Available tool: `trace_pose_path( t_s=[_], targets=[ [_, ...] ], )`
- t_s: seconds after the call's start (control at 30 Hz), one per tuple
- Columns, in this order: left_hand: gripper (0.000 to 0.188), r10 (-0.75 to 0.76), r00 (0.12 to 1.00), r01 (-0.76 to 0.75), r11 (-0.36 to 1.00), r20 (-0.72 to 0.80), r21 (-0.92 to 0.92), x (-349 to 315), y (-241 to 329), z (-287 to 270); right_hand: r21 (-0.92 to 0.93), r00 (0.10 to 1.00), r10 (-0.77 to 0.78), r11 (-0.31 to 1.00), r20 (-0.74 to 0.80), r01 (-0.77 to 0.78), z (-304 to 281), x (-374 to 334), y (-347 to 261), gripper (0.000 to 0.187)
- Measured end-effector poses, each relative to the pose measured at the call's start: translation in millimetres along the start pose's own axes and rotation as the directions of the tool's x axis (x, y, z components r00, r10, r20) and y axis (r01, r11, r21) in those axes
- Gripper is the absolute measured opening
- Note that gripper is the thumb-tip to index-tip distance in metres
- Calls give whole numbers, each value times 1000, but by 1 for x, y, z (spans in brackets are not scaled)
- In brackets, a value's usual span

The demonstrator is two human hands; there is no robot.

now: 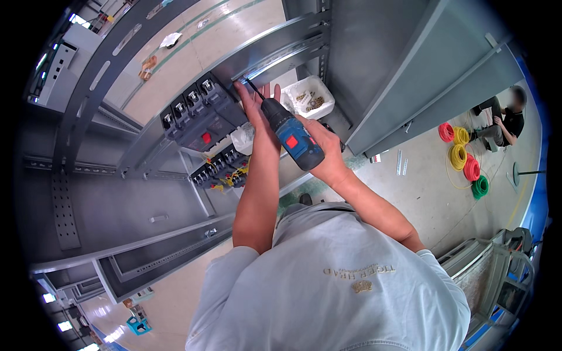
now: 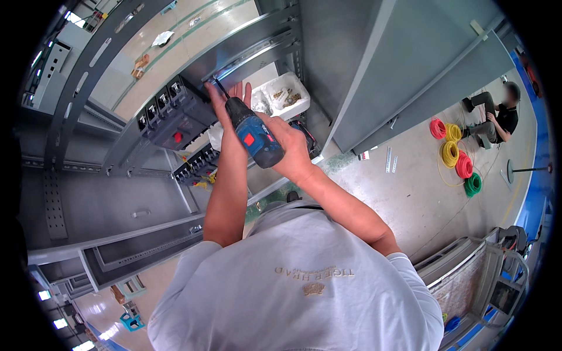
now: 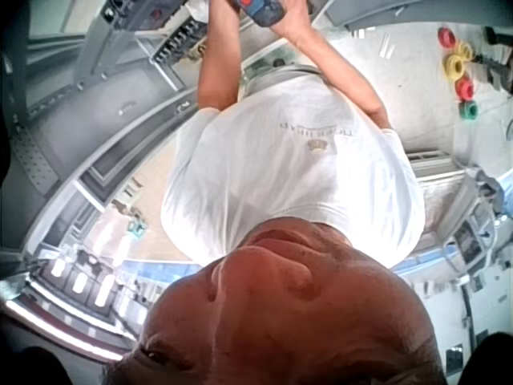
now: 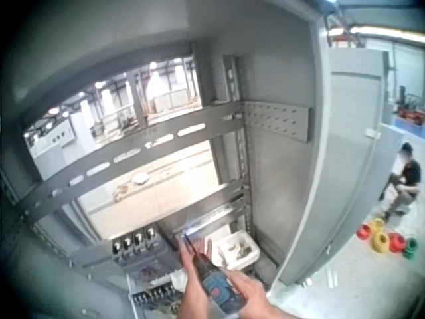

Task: The person uses a cordless drill to fasten screws into a metal electrical cabinet. They repeatedly pick screws from a white tray and drive them into the cabinet frame to secure internal components.

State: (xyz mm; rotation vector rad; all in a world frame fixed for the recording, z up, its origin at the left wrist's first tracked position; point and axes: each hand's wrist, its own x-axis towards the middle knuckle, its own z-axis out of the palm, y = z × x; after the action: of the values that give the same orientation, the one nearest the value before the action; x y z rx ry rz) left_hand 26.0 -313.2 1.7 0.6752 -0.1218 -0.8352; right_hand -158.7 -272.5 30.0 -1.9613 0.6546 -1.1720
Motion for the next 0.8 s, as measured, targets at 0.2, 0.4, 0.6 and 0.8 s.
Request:
trace_pose_path(
  t_s=[0.2, 0.4, 0.6, 0.8],
  targets=[
    [93, -136, 971, 113, 986, -199, -122, 6, 0, -3, 9, 1000, -19, 1000, 14, 18, 1, 0, -3, 56],
    [92, -195, 956, 158, 972, -219, -175, -2, 2, 4, -4, 1000, 0, 1000, 28, 0, 0, -1, -6, 52],
    [72, -174, 947, 124, 974, -271, -189, -8, 3, 10, -32, 1000, 2, 999, 14, -1, 2, -3, -9, 50],
    [53, -107, 984, 51, 937, -146, -347, 1, -1, 4, -34, 1000, 13, 999, 19, -13, 2, -3, -17, 49]
  ],
)
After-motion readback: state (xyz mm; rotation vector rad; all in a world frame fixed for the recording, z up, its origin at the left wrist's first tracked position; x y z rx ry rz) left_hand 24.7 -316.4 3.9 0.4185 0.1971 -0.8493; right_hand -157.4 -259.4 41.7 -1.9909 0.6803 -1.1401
